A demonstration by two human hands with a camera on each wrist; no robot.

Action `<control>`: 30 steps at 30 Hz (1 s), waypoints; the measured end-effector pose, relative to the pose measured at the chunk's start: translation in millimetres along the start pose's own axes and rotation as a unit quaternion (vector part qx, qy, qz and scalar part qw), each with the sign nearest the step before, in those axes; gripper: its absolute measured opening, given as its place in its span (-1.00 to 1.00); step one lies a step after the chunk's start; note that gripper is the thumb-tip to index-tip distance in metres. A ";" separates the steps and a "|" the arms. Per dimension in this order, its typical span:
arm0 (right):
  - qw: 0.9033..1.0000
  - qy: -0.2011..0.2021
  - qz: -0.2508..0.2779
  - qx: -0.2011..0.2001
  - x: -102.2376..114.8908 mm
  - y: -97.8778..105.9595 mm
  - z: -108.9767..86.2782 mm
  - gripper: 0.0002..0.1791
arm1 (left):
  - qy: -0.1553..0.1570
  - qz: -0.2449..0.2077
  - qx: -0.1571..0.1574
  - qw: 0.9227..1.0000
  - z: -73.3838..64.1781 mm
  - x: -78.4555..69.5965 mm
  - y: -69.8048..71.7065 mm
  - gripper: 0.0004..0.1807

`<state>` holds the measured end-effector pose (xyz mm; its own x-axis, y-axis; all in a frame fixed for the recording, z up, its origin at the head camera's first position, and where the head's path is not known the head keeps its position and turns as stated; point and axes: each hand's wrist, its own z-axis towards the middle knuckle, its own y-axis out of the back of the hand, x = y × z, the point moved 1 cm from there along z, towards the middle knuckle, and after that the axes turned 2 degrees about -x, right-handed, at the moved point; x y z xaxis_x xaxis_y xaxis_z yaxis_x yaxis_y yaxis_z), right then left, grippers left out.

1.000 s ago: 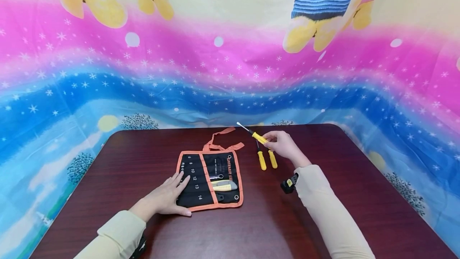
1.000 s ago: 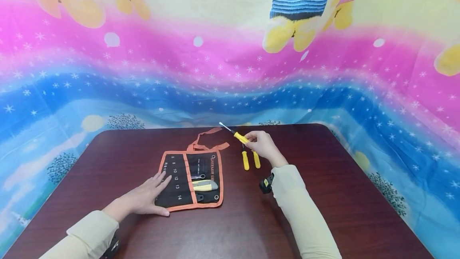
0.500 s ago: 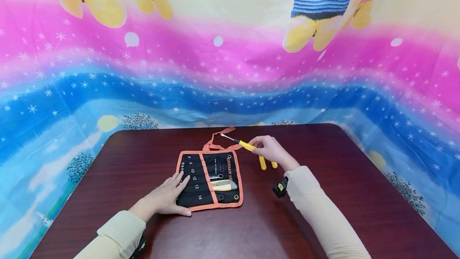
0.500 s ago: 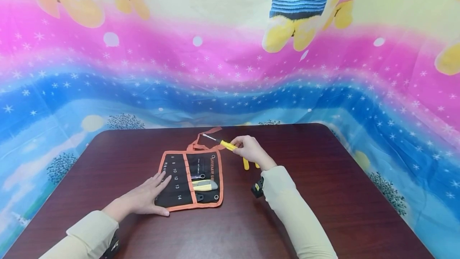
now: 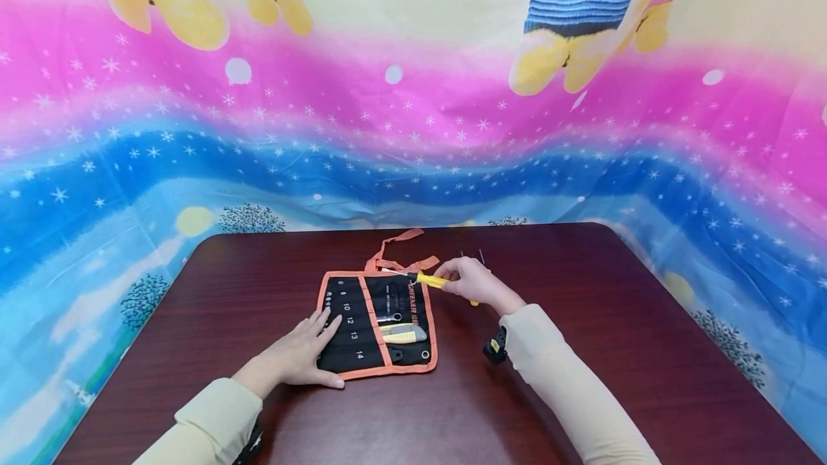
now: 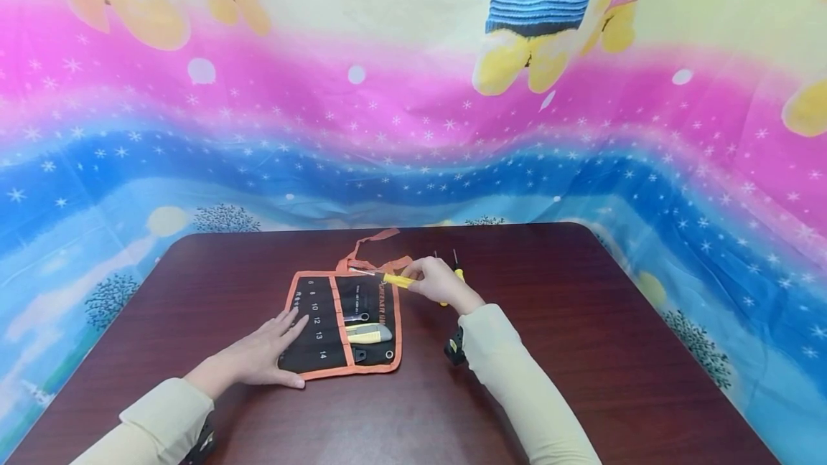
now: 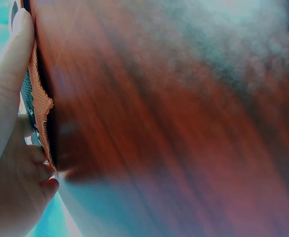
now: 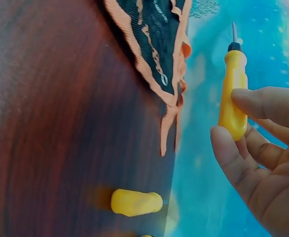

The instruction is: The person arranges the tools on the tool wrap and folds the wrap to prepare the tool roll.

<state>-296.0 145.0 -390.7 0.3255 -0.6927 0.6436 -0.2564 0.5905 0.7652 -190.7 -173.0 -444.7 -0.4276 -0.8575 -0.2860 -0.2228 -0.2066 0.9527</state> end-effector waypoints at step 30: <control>0.994 0.046 -0.067 0.067 -3.2 -28.8 4.4 -0.80 | 0.002 -0.002 -0.003 1.000 -0.2 -0.5 0.0 0.23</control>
<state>-293.7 128.4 -414.7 0.4453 -0.7171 0.5361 -0.3226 0.4300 0.8432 -190.4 -172.7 -444.6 -0.4235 -0.8584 -0.2896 -0.2201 -0.2126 0.9520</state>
